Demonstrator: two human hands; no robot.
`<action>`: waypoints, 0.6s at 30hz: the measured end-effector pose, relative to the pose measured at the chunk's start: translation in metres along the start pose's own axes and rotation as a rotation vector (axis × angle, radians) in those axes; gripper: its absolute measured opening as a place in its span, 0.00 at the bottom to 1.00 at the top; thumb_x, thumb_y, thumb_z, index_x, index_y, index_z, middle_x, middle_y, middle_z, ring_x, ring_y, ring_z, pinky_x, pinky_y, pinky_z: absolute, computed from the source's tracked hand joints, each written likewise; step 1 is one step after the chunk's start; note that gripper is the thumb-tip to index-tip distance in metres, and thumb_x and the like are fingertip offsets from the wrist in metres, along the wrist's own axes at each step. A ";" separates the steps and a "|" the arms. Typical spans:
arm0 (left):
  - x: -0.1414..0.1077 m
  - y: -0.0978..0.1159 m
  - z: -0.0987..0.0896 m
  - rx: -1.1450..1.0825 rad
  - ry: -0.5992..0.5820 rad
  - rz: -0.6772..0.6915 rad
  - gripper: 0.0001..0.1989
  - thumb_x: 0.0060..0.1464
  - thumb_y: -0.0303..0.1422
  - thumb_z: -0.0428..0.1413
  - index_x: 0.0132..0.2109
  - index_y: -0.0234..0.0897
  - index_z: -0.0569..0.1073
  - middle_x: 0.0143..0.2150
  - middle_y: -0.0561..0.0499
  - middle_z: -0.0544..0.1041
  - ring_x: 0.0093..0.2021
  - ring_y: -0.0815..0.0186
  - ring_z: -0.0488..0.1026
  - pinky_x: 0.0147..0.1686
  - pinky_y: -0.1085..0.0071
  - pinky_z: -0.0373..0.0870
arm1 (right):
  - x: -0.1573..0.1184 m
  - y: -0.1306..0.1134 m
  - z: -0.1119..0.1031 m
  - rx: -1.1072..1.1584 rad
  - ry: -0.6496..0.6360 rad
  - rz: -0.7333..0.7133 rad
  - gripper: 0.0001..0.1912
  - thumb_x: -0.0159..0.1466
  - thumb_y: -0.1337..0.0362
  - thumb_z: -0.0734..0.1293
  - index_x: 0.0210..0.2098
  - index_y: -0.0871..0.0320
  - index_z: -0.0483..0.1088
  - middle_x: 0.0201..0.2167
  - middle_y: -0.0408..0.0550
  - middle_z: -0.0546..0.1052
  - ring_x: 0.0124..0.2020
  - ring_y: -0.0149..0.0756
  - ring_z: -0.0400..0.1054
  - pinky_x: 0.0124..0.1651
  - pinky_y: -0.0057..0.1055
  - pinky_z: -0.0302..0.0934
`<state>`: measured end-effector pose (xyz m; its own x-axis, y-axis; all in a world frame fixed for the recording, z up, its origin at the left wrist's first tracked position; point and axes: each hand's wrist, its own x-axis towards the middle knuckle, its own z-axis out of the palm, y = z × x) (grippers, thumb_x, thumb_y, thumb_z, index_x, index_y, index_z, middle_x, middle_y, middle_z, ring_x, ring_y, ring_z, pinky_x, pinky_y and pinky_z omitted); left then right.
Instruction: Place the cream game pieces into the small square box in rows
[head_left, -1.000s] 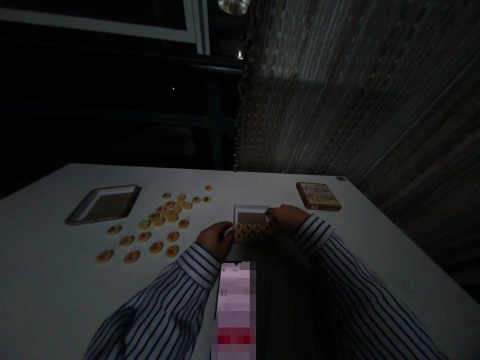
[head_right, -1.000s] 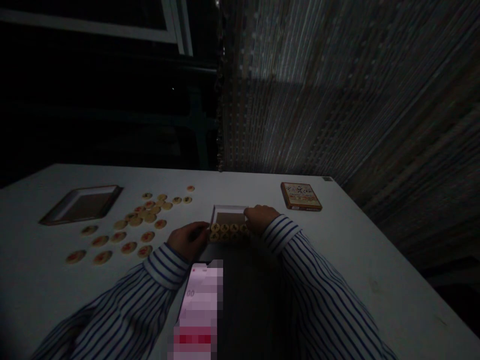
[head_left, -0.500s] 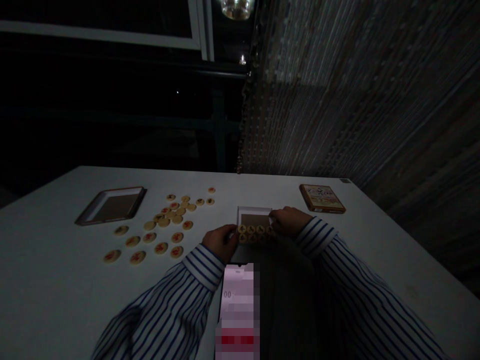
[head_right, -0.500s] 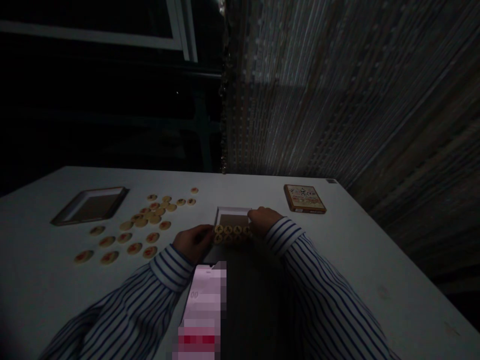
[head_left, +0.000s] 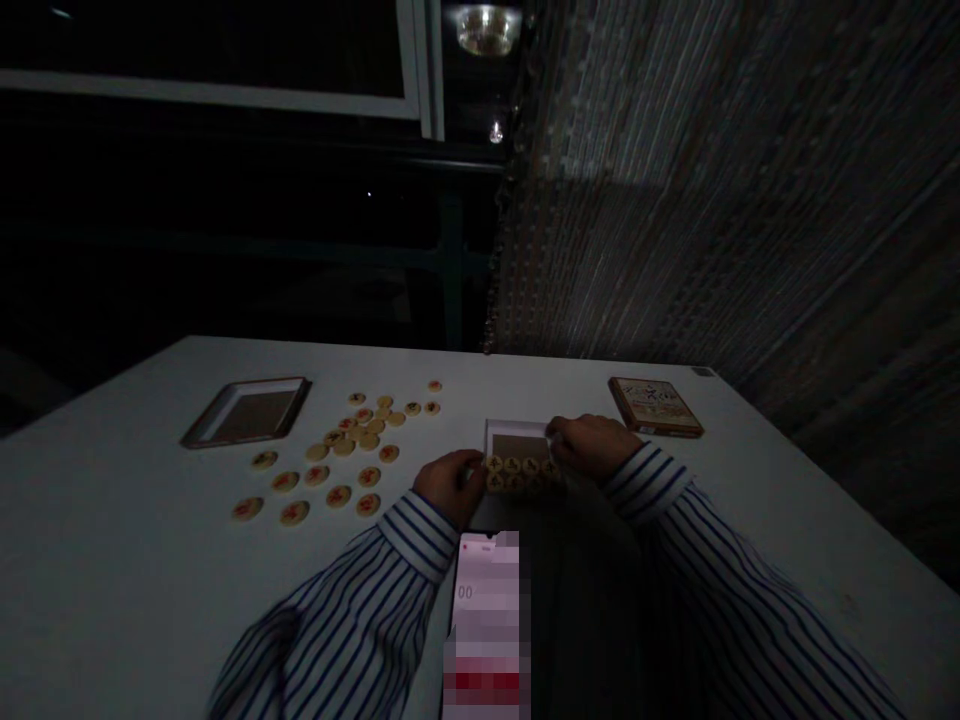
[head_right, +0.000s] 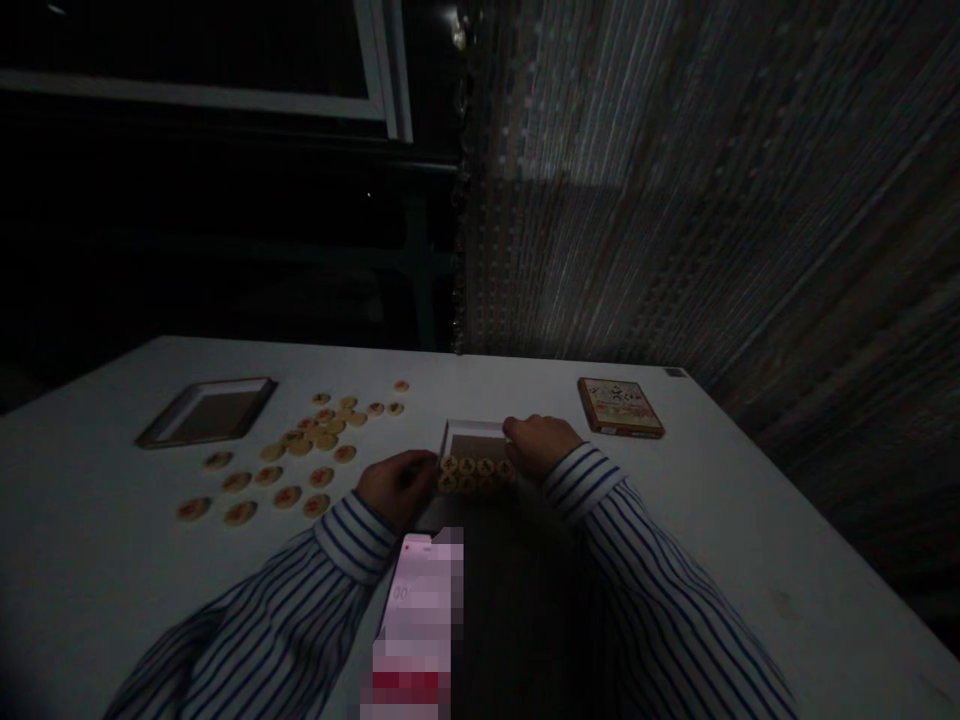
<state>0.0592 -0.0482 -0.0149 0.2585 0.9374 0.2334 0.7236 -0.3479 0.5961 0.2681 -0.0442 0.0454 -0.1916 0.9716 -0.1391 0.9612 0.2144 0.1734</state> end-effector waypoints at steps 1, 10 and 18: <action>0.001 -0.001 0.000 -0.007 0.018 0.001 0.12 0.47 0.34 0.48 0.38 0.35 0.72 0.32 0.50 0.76 0.29 0.68 0.71 0.32 0.72 0.67 | -0.001 -0.001 -0.002 0.002 0.014 -0.008 0.17 0.57 0.59 0.52 0.42 0.56 0.64 0.34 0.53 0.73 0.35 0.42 0.67 0.32 0.33 0.56; -0.001 -0.006 -0.022 -0.071 0.176 -0.006 0.10 0.46 0.33 0.50 0.36 0.36 0.73 0.30 0.51 0.76 0.27 0.70 0.70 0.31 0.74 0.67 | -0.008 -0.021 -0.019 0.191 0.195 -0.141 0.17 0.59 0.59 0.52 0.42 0.55 0.65 0.37 0.48 0.73 0.38 0.35 0.66 0.37 0.28 0.55; -0.005 -0.039 -0.081 -0.006 0.234 -0.113 0.17 0.43 0.42 0.50 0.36 0.37 0.73 0.29 0.51 0.75 0.26 0.69 0.70 0.29 0.73 0.67 | 0.004 -0.031 -0.036 0.371 0.355 -0.258 0.15 0.58 0.62 0.55 0.39 0.57 0.68 0.36 0.46 0.73 0.36 0.33 0.66 0.39 0.27 0.56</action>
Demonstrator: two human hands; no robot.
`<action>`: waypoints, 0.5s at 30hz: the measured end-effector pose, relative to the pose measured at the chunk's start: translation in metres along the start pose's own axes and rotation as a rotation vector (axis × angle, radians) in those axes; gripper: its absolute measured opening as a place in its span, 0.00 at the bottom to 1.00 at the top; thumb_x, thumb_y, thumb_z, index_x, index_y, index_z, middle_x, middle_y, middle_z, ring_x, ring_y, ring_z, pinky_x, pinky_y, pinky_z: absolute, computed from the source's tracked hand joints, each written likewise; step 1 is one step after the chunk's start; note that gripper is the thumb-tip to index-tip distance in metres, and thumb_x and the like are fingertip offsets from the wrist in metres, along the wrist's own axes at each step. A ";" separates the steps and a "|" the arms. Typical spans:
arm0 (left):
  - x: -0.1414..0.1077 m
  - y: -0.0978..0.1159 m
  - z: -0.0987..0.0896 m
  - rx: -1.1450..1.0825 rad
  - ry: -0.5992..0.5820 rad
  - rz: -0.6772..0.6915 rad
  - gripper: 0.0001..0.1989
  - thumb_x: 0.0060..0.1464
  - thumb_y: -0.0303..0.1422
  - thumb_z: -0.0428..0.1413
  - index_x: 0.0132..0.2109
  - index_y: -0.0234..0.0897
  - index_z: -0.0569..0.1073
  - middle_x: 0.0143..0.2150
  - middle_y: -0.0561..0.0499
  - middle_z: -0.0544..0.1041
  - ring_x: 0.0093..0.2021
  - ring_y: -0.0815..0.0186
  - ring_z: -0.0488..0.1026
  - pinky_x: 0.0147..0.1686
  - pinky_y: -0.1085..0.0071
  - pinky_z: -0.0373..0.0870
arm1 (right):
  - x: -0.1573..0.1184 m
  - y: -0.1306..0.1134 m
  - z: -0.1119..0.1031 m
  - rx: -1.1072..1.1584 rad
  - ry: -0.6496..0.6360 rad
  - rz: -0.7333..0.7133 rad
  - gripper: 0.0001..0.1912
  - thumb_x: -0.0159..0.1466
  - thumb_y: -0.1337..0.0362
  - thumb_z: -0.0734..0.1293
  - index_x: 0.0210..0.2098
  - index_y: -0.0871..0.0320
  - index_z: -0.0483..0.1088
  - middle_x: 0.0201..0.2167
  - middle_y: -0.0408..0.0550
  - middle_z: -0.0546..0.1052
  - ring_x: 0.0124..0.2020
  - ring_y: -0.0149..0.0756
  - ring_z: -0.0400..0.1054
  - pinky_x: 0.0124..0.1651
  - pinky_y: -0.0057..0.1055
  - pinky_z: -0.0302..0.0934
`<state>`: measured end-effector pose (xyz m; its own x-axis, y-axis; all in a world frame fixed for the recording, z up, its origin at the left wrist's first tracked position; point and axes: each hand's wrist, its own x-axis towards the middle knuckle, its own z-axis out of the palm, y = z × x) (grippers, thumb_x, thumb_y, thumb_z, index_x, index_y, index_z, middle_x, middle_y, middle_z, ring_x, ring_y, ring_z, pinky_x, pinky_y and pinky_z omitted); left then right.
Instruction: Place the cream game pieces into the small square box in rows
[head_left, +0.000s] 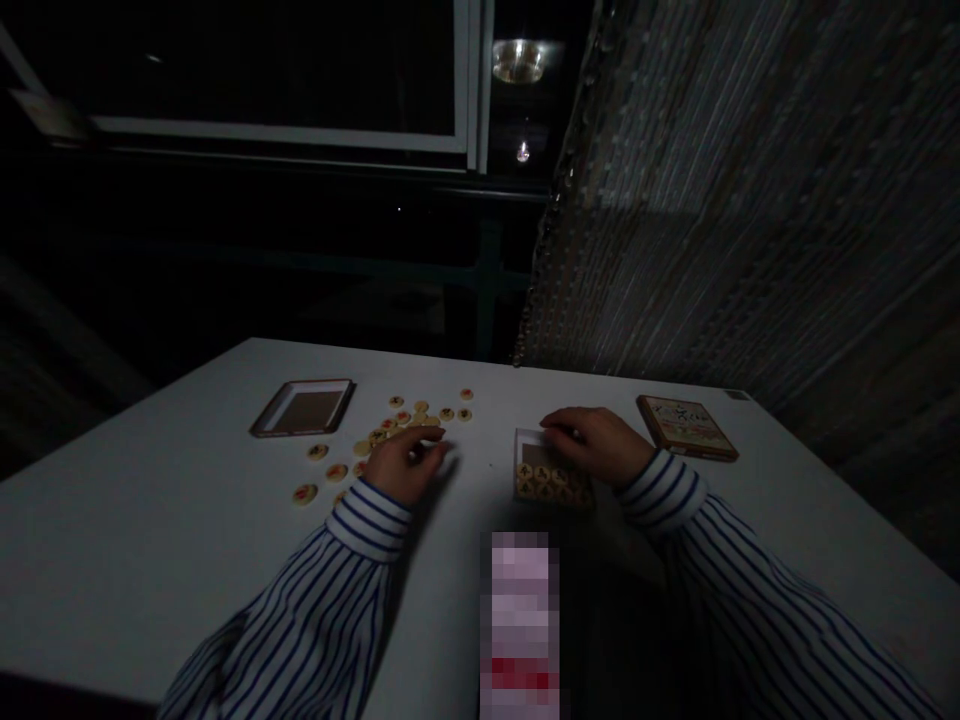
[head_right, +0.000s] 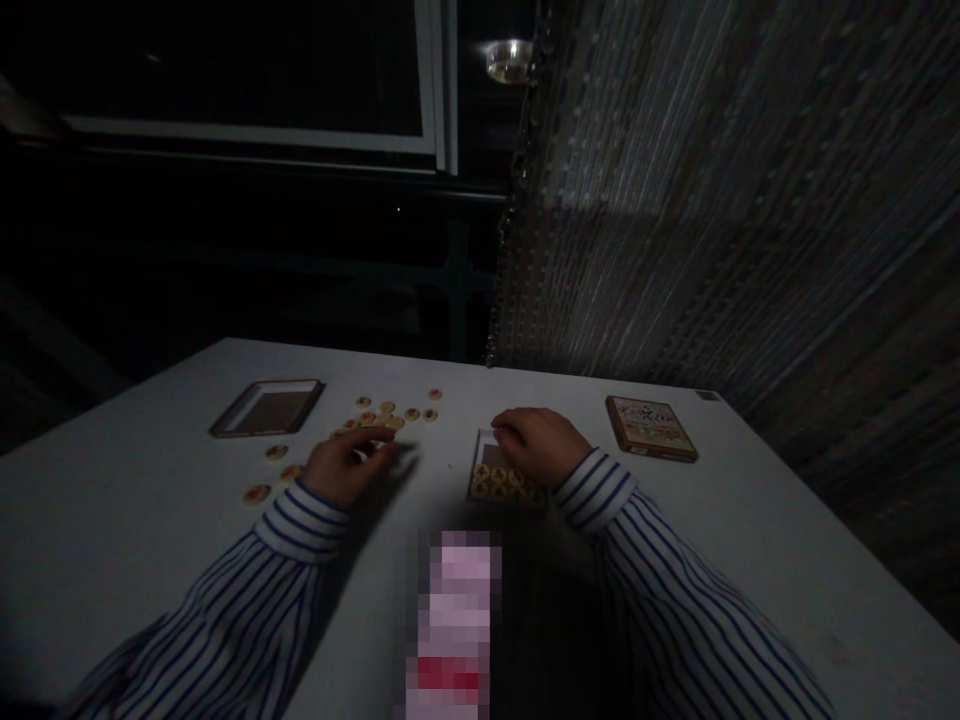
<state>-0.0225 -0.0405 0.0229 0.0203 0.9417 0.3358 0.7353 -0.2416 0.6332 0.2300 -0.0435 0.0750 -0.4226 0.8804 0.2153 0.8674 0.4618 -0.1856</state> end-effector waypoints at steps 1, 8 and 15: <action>0.002 -0.006 -0.007 0.022 0.013 -0.019 0.17 0.43 0.42 0.50 0.37 0.37 0.72 0.30 0.51 0.75 0.26 0.68 0.70 0.29 0.73 0.67 | 0.004 -0.001 -0.002 0.013 0.013 -0.012 0.15 0.58 0.62 0.55 0.39 0.57 0.68 0.36 0.46 0.73 0.36 0.33 0.66 0.38 0.27 0.57; 0.009 -0.038 -0.053 0.171 -0.036 -0.137 0.19 0.43 0.44 0.49 0.38 0.38 0.72 0.28 0.51 0.75 0.26 0.67 0.71 0.29 0.73 0.66 | 0.042 -0.026 -0.010 0.050 0.018 -0.128 0.14 0.57 0.62 0.56 0.38 0.58 0.69 0.34 0.46 0.74 0.34 0.32 0.66 0.35 0.26 0.57; 0.018 -0.075 -0.072 0.244 -0.082 -0.168 0.21 0.44 0.42 0.49 0.43 0.35 0.69 0.35 0.46 0.74 0.33 0.63 0.71 0.33 0.69 0.67 | 0.083 -0.061 0.009 0.061 -0.037 -0.221 0.14 0.57 0.62 0.57 0.38 0.57 0.69 0.34 0.45 0.74 0.34 0.31 0.66 0.37 0.25 0.56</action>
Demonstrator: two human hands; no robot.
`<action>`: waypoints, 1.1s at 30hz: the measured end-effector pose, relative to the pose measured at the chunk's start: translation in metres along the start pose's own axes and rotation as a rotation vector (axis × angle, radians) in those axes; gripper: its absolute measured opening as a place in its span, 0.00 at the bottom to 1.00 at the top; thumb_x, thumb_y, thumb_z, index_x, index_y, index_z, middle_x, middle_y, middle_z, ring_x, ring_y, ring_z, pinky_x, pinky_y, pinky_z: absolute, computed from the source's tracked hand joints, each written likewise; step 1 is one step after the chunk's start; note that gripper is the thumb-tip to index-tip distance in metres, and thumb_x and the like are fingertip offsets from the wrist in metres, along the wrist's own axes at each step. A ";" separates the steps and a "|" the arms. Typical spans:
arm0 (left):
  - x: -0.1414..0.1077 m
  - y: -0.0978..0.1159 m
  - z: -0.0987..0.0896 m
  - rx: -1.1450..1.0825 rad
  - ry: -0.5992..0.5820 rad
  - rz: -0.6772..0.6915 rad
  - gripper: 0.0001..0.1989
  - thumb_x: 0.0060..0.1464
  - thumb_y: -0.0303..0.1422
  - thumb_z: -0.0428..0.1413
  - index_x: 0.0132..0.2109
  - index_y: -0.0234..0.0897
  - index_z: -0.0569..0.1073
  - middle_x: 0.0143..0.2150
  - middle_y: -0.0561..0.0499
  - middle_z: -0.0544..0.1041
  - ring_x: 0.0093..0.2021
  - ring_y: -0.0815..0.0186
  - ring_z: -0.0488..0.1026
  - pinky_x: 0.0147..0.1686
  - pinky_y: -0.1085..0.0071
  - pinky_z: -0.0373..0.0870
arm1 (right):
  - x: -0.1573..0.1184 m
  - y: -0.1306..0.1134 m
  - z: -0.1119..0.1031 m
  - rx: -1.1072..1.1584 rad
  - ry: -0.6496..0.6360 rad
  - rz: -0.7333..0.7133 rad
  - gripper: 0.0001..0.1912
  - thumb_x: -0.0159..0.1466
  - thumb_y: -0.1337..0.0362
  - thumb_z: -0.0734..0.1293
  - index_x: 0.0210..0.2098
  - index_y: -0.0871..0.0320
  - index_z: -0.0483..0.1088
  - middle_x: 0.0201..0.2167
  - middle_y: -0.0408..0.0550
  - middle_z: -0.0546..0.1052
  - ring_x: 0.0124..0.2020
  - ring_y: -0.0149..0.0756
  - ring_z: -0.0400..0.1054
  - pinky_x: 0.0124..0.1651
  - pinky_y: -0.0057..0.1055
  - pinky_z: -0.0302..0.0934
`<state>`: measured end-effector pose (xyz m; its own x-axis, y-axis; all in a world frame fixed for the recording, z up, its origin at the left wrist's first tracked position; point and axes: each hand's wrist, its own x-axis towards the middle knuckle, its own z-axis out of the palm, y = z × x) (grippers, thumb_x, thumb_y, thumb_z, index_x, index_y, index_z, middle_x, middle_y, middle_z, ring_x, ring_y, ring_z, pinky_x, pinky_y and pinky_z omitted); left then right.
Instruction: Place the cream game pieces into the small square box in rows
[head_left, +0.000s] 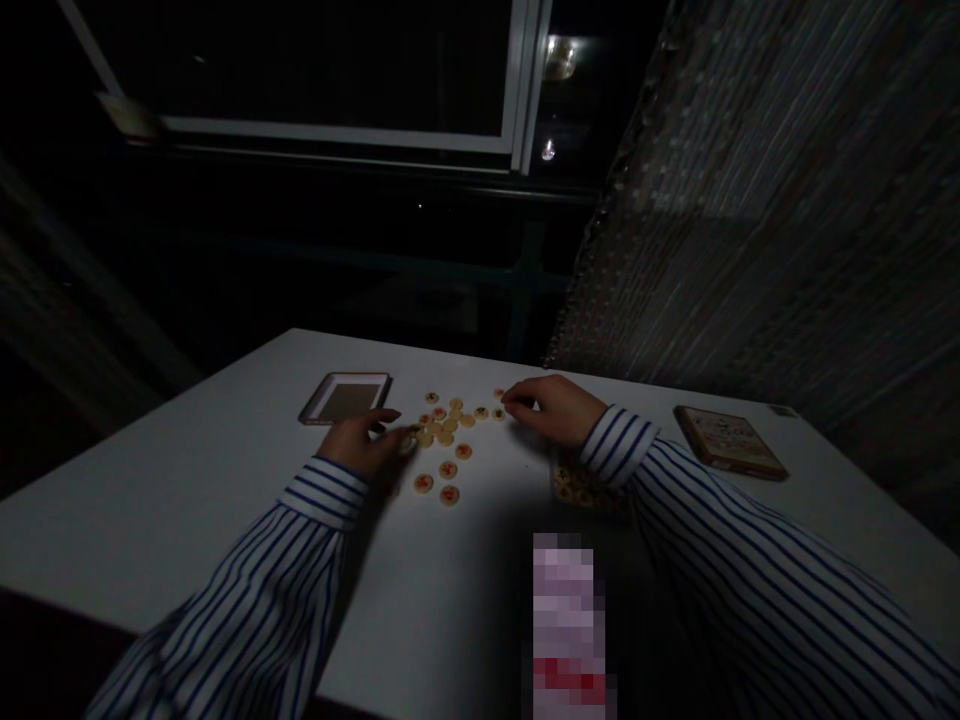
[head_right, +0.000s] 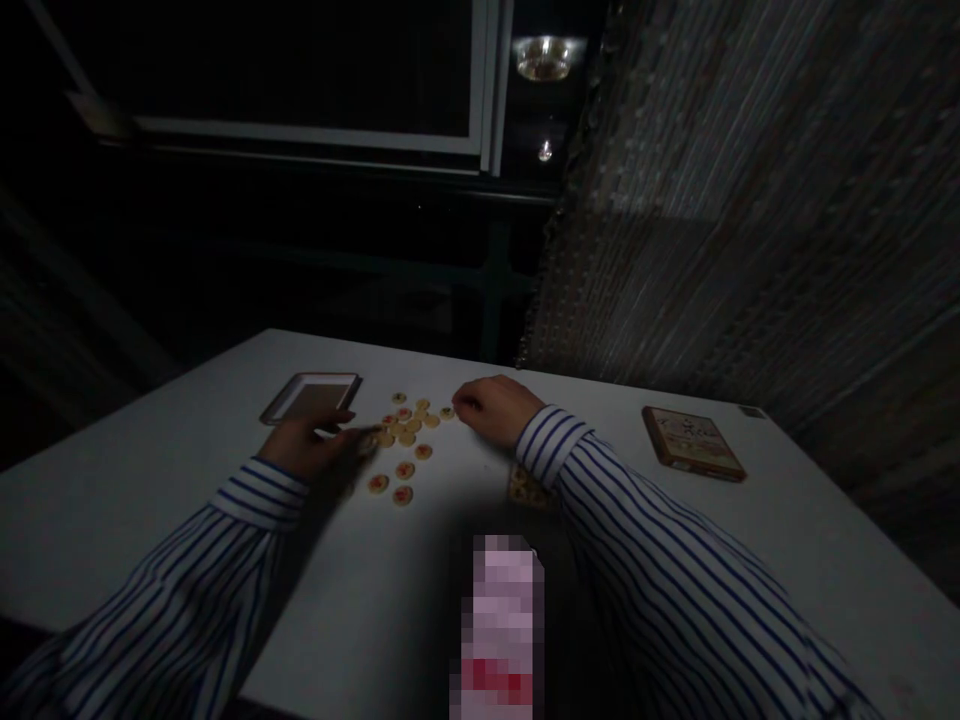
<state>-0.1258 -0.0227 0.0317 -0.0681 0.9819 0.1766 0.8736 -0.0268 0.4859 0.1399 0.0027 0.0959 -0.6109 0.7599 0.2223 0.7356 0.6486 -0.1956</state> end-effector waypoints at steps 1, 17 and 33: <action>0.003 -0.006 0.002 0.014 -0.008 0.013 0.21 0.44 0.42 0.49 0.44 0.36 0.69 0.36 0.47 0.74 0.34 0.63 0.71 0.34 0.69 0.66 | 0.007 -0.003 0.003 0.004 -0.013 -0.004 0.14 0.57 0.61 0.57 0.38 0.57 0.69 0.33 0.45 0.74 0.34 0.31 0.66 0.37 0.25 0.56; 0.029 -0.016 0.024 0.114 -0.130 0.131 0.19 0.43 0.38 0.50 0.44 0.36 0.69 0.41 0.46 0.73 0.41 0.62 0.69 0.41 0.70 0.64 | 0.073 -0.036 0.066 0.045 -0.148 0.040 0.14 0.57 0.63 0.55 0.37 0.53 0.70 0.35 0.44 0.74 0.38 0.33 0.65 0.38 0.26 0.54; 0.045 -0.017 0.038 0.147 -0.172 0.161 0.14 0.44 0.36 0.49 0.40 0.41 0.71 0.36 0.50 0.75 0.37 0.64 0.71 0.35 0.72 0.64 | 0.079 -0.026 0.089 0.117 -0.125 0.031 0.13 0.56 0.65 0.56 0.33 0.54 0.70 0.34 0.44 0.74 0.38 0.32 0.66 0.39 0.25 0.55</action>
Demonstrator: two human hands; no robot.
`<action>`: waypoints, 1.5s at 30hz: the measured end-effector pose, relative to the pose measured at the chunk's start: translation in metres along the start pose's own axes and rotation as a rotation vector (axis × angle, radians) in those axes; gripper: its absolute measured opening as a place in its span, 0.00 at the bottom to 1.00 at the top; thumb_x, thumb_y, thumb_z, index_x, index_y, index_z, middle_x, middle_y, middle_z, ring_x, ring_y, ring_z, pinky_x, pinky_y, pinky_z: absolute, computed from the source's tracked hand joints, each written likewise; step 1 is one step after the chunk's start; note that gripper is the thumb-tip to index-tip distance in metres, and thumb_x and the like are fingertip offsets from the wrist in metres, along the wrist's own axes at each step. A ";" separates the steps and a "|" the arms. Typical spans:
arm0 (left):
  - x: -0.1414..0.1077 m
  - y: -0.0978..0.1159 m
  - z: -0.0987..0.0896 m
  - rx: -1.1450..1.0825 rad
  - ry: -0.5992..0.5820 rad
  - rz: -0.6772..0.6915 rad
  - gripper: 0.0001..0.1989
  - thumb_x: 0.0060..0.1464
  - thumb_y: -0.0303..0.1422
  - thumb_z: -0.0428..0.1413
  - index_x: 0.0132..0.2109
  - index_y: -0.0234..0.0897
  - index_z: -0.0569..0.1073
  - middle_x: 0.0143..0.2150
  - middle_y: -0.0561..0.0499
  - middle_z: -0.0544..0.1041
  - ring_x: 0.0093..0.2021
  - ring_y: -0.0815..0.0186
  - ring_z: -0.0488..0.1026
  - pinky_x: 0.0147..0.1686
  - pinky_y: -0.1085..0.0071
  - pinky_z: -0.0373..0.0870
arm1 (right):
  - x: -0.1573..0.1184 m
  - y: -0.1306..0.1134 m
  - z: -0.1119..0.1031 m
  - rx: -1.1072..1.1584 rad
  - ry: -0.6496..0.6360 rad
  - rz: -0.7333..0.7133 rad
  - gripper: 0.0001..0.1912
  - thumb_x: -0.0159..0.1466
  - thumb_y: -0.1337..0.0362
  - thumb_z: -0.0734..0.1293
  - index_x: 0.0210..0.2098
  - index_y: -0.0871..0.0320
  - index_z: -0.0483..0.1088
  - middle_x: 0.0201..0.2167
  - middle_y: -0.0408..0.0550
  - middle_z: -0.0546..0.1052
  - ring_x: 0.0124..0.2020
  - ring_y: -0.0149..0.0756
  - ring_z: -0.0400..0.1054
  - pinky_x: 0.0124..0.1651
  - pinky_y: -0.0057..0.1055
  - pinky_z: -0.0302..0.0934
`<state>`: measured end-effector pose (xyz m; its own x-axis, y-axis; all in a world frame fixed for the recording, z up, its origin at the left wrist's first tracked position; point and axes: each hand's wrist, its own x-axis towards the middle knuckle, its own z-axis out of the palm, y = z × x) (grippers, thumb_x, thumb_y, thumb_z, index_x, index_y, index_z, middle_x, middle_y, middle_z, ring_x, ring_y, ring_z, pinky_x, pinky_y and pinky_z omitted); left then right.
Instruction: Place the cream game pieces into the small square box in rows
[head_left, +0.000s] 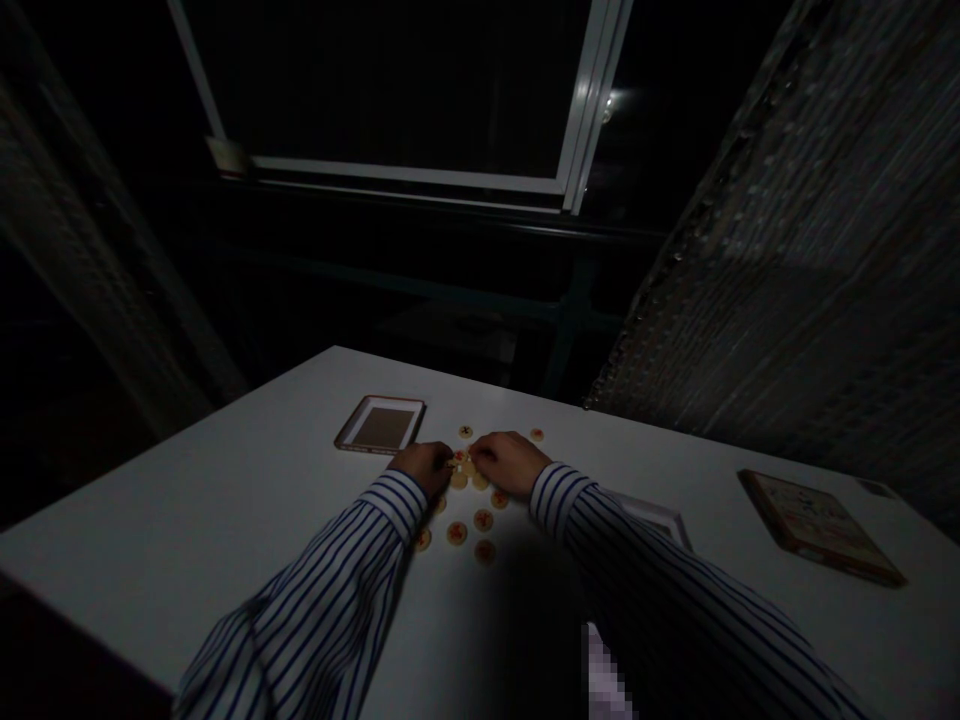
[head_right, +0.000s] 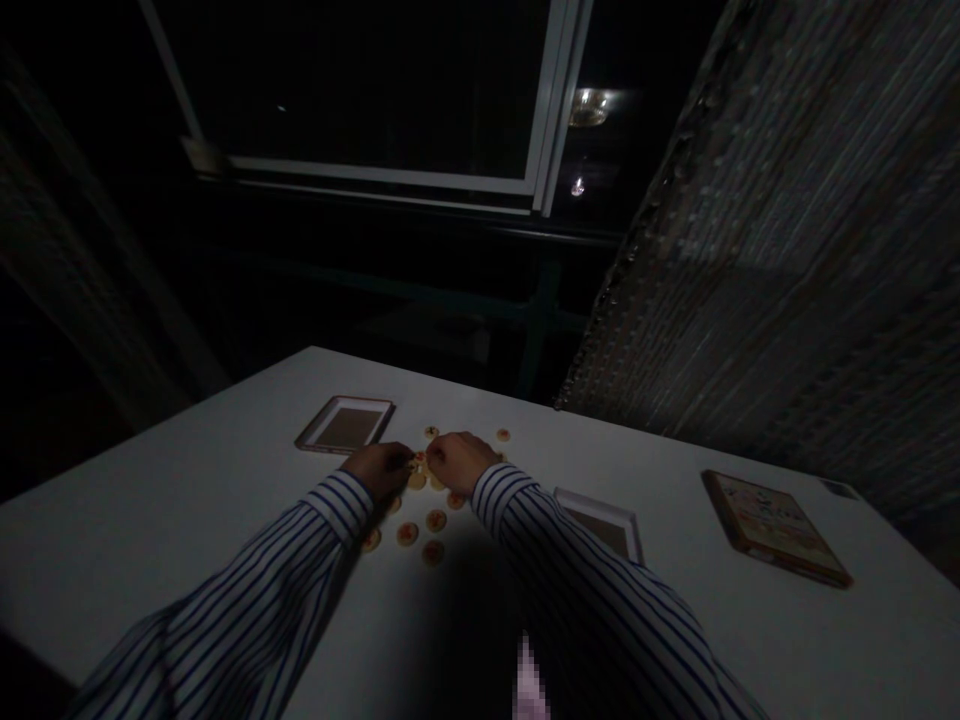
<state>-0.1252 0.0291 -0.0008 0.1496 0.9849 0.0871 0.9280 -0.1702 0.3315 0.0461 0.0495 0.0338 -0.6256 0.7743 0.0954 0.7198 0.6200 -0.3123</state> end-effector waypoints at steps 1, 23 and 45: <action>0.001 0.000 0.001 0.005 0.002 -0.003 0.14 0.44 0.37 0.49 0.40 0.41 0.71 0.35 0.50 0.75 0.36 0.64 0.71 0.35 0.72 0.64 | 0.000 0.001 0.001 0.007 0.001 0.004 0.13 0.56 0.65 0.56 0.34 0.54 0.70 0.34 0.44 0.74 0.38 0.32 0.66 0.39 0.25 0.55; 0.004 0.005 -0.005 0.030 -0.034 -0.029 0.15 0.43 0.37 0.50 0.40 0.42 0.71 0.37 0.50 0.75 0.39 0.63 0.70 0.37 0.72 0.64 | -0.009 0.003 -0.005 0.026 -0.011 0.053 0.14 0.57 0.64 0.55 0.36 0.55 0.70 0.37 0.44 0.73 0.40 0.32 0.65 0.40 0.24 0.54; -0.018 0.038 -0.031 -0.048 0.123 0.083 0.18 0.46 0.37 0.48 0.45 0.37 0.68 0.38 0.49 0.74 0.39 0.63 0.69 0.39 0.70 0.64 | -0.037 0.007 -0.034 0.045 0.096 0.024 0.15 0.57 0.63 0.55 0.39 0.56 0.69 0.36 0.45 0.73 0.37 0.32 0.65 0.40 0.24 0.54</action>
<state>-0.1035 0.0037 0.0389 0.1790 0.9567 0.2294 0.8965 -0.2546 0.3625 0.0847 0.0294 0.0598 -0.5753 0.7987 0.1765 0.7184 0.5965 -0.3577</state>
